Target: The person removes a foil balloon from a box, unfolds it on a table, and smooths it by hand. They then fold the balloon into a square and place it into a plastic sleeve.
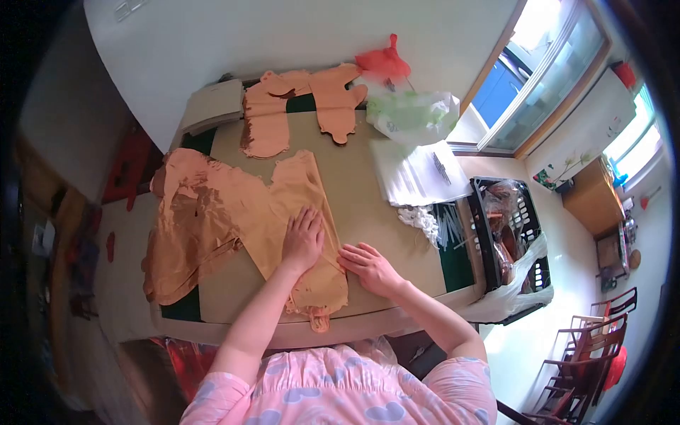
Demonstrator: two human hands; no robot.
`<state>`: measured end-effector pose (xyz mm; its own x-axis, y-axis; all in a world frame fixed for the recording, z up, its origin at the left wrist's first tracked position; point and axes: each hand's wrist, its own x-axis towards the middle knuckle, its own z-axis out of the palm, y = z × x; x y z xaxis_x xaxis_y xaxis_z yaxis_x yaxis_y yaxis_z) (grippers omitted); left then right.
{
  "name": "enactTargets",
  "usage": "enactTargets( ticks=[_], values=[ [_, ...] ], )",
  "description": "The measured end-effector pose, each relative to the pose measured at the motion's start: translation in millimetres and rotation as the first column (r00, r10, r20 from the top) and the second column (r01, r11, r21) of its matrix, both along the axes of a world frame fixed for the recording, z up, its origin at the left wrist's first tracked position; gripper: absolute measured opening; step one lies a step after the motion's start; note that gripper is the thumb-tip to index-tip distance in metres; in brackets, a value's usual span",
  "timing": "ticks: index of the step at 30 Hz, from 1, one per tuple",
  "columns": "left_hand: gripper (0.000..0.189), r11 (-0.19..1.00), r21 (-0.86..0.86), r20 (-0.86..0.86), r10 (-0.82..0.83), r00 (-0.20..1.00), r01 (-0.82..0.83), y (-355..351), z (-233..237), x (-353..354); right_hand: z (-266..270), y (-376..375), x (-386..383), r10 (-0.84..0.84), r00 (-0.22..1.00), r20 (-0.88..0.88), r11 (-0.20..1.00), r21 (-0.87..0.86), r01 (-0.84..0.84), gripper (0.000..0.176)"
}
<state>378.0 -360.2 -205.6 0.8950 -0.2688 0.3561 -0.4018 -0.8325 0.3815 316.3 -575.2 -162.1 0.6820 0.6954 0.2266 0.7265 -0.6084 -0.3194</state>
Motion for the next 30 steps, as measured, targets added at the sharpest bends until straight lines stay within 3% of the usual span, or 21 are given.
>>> enactTargets(
  ticks=[8, 11, 16, 19, 27, 30],
  values=[
    [0.044, 1.0, 0.02, -0.001, -0.006, 1.0, 0.006, 0.4, -3.2, 0.7, 13.6, -14.3, -32.8, 0.042, 0.999, -0.015, 0.999, -0.009, -0.042, 0.051],
    [0.044, 1.0, 0.019, -0.005, -0.008, 1.0, 0.008, 0.3, -5.4, 1.5, 7.8, -20.9, -28.5, 0.129, 0.982, -0.138, 0.992, 0.033, -0.125, 0.047],
    [0.046, 0.999, 0.042, -0.026, -0.018, 1.0, 0.019, 0.3, -2.6, 1.3, 10.9, 22.5, 40.4, -0.18, 0.983, 0.044, 0.964, 0.206, 0.167, 0.04],
    [0.047, 0.998, 0.052, -0.069, -0.015, 0.998, 0.019, 0.7, 4.4, 0.5, -6.2, 54.0, 78.2, -0.297, 0.953, 0.061, 0.937, 0.211, 0.279, 0.039],
    [0.045, 0.999, -0.044, -0.044, -0.018, 0.999, 0.016, 1.0, -0.6, 3.6, -31.6, 68.4, 96.5, -0.375, 0.925, 0.056, 0.92, 0.143, 0.364, 0.043],
    [0.04, 0.958, -0.284, -0.133, -0.074, 0.988, 0.033, 7.2, 13.5, 19.7, -24.2, 70.6, 96.6, -0.386, 0.921, 0.058, 0.917, 0.139, 0.375, 0.044]
  ],
)
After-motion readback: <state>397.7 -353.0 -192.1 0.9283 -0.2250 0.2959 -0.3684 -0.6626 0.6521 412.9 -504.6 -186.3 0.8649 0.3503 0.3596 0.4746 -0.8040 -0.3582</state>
